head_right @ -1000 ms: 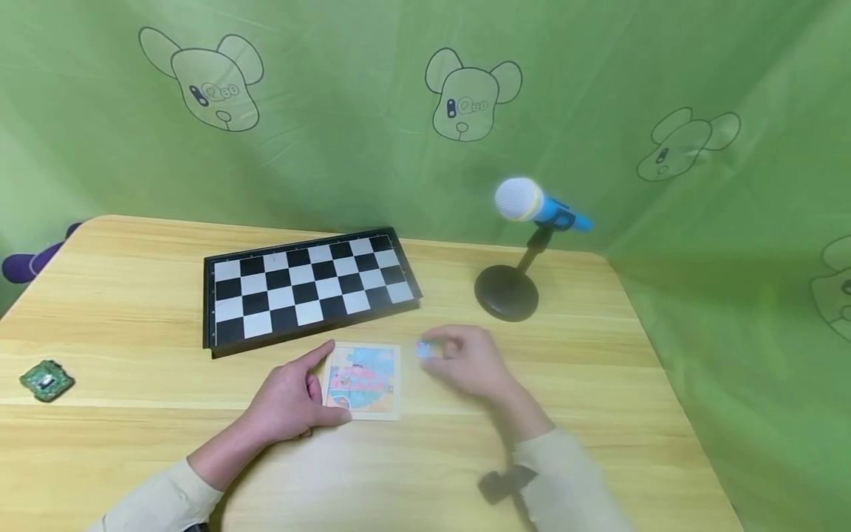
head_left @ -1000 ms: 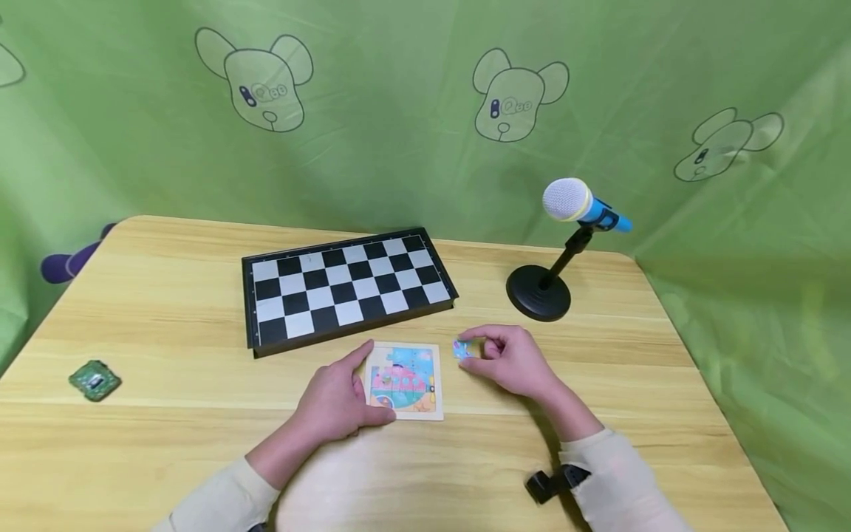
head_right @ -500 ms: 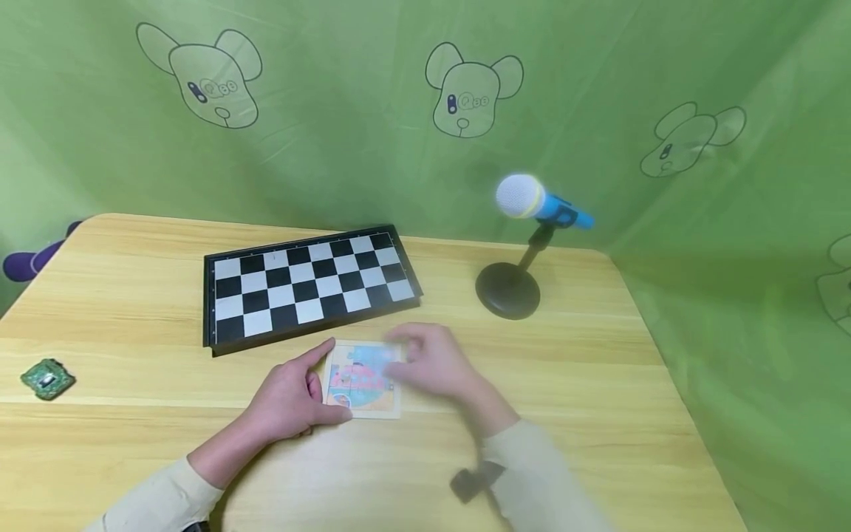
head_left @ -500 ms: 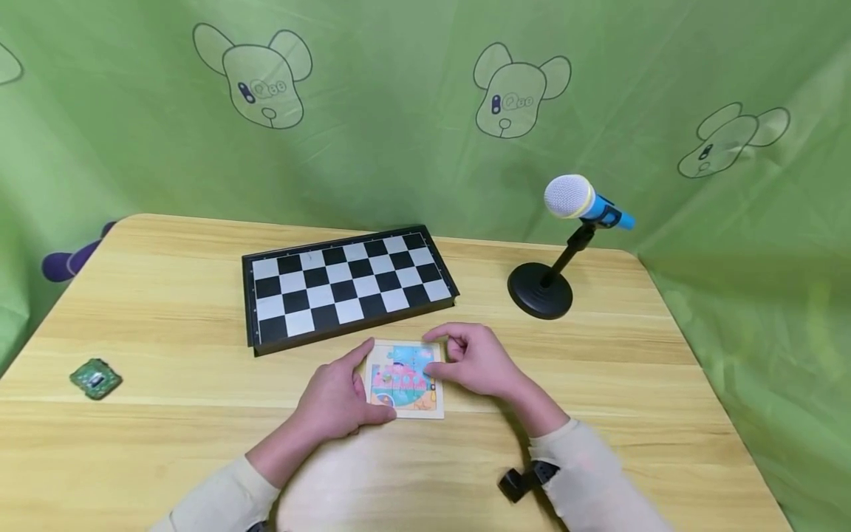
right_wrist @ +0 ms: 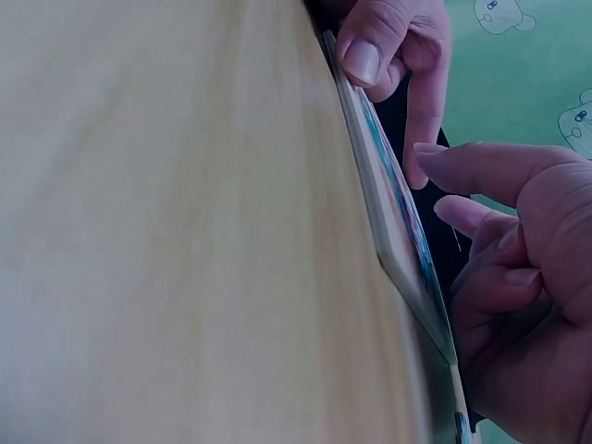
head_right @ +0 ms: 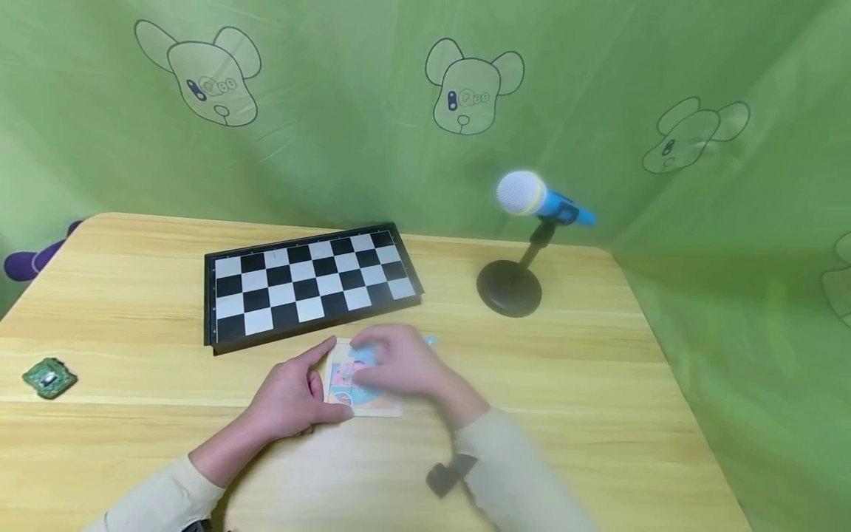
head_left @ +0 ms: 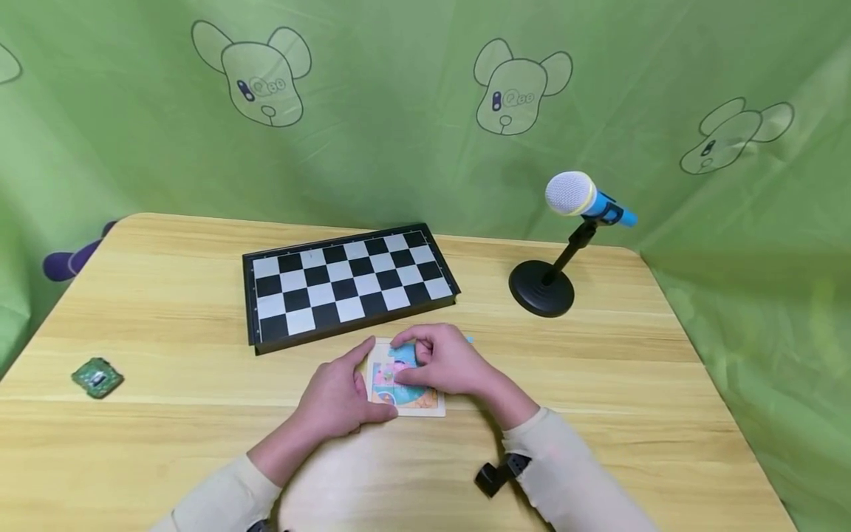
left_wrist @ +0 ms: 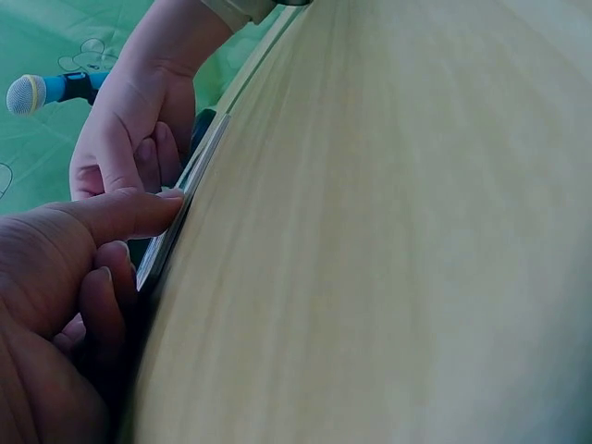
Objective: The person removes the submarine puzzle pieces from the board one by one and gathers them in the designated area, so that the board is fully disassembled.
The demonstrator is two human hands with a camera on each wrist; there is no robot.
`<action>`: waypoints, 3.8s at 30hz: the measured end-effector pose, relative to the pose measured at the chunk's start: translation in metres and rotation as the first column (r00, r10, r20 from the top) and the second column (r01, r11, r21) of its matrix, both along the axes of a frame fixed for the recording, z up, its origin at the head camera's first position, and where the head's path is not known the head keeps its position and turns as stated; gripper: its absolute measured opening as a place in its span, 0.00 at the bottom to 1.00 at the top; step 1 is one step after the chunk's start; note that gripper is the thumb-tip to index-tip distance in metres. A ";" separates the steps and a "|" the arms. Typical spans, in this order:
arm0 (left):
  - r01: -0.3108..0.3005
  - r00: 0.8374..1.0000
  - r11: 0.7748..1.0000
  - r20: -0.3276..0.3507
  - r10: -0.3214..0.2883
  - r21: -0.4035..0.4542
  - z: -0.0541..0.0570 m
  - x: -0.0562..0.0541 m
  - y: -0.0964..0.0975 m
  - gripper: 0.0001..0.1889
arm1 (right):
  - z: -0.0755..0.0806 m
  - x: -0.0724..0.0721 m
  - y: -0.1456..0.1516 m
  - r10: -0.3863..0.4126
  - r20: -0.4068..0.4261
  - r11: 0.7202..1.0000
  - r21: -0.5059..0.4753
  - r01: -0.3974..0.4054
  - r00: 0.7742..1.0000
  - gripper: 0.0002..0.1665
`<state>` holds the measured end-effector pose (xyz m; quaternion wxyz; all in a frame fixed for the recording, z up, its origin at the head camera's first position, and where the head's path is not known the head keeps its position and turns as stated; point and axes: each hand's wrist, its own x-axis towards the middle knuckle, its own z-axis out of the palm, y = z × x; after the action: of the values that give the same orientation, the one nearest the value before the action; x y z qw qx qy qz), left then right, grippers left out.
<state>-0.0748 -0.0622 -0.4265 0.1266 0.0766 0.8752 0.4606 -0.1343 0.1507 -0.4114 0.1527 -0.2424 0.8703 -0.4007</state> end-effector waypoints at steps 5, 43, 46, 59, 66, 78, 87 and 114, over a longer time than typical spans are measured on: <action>0.003 1.000 1.000 0.000 -0.003 0.004 0.000 0.000 0.000 0.60 | 0.001 0.000 -0.005 0.003 0.020 0.998 0.056 -0.004 1.000 0.22; -0.005 1.000 1.000 0.010 0.005 -0.011 0.001 0.000 -0.001 0.60 | 0.012 -0.004 0.002 -0.040 0.049 0.998 0.053 0.037 0.998 0.20; -0.005 1.000 1.000 0.010 0.005 -0.016 0.001 0.000 0.000 0.60 | 0.011 -0.005 0.004 -0.044 0.060 0.997 0.072 0.040 0.997 0.18; -0.005 1.000 1.000 -0.004 0.005 -0.016 0.002 0.000 0.000 0.60 | 0.006 -0.007 0.002 -0.052 0.045 0.995 0.085 0.048 0.998 0.13; -0.008 1.000 1.000 0.005 0.008 -0.014 0.002 0.001 0.001 0.60 | 0.014 -0.001 0.003 -0.090 0.053 0.996 0.032 0.089 0.995 0.15; -0.016 1.000 1.000 0.020 0.016 -0.014 0.003 0.001 0.001 0.61 | 0.024 0.003 0.019 -0.160 0.032 0.987 -0.001 0.160 0.987 0.16; -0.021 1.000 1.000 0.018 0.021 -0.008 0.003 0.001 0.001 0.61 | 0.025 0.004 0.041 -0.202 0.012 0.979 0.004 0.202 0.979 0.17; -0.020 1.000 1.000 0.007 0.020 0.004 0.001 0.001 0.001 0.61 | 0.023 0.003 0.114 -0.260 -0.021 0.965 0.020 0.260 0.965 0.19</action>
<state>-0.0743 -0.0607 -0.4257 0.1250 0.0665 0.8745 0.4638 -0.1313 0.2649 -0.3880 0.0935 -0.1283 0.9003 -0.4052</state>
